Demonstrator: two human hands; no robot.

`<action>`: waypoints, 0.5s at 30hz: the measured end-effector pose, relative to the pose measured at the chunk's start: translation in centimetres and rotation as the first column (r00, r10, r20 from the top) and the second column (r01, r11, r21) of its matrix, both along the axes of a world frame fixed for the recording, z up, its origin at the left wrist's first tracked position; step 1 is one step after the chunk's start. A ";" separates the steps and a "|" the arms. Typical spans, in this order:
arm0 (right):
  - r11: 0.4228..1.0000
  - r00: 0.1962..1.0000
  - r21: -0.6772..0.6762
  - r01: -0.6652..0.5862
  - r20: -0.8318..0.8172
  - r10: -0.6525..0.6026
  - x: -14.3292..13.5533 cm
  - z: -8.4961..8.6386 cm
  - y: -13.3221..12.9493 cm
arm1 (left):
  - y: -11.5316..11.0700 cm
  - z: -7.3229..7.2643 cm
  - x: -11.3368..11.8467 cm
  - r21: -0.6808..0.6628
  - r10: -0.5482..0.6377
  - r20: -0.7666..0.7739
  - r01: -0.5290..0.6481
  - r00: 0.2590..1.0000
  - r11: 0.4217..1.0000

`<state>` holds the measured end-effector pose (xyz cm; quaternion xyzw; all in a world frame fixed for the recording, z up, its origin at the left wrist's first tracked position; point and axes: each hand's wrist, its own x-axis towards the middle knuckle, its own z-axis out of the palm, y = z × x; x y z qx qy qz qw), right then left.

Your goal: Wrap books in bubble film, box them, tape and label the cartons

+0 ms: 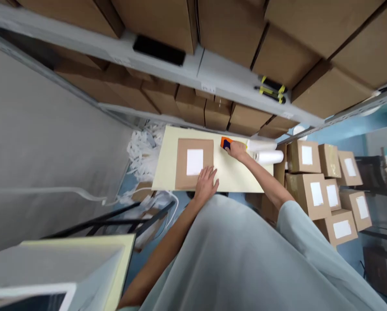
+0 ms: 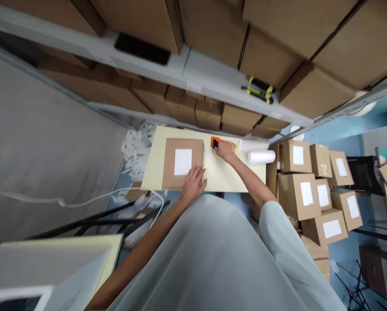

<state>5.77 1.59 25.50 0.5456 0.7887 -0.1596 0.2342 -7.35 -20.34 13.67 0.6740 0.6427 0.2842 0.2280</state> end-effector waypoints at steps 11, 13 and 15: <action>0.924 0.833 0.283 0.255 -0.550 -0.061 -2.4 15.2 5.9 | 21.8 16.3 -5.5 0.521 -0.106 0.082 0.048 0.991 0.852; 0.911 0.862 0.347 0.222 -0.506 -0.017 -3.9 17.0 8.1 | 24.8 18.3 -6.3 0.527 -0.102 0.067 0.051 0.993 0.848; 0.897 0.904 0.388 0.213 -0.426 -0.031 -5.4 18.4 10.1 | 26.8 19.7 -6.8 0.529 -0.092 0.064 0.045 0.994 0.847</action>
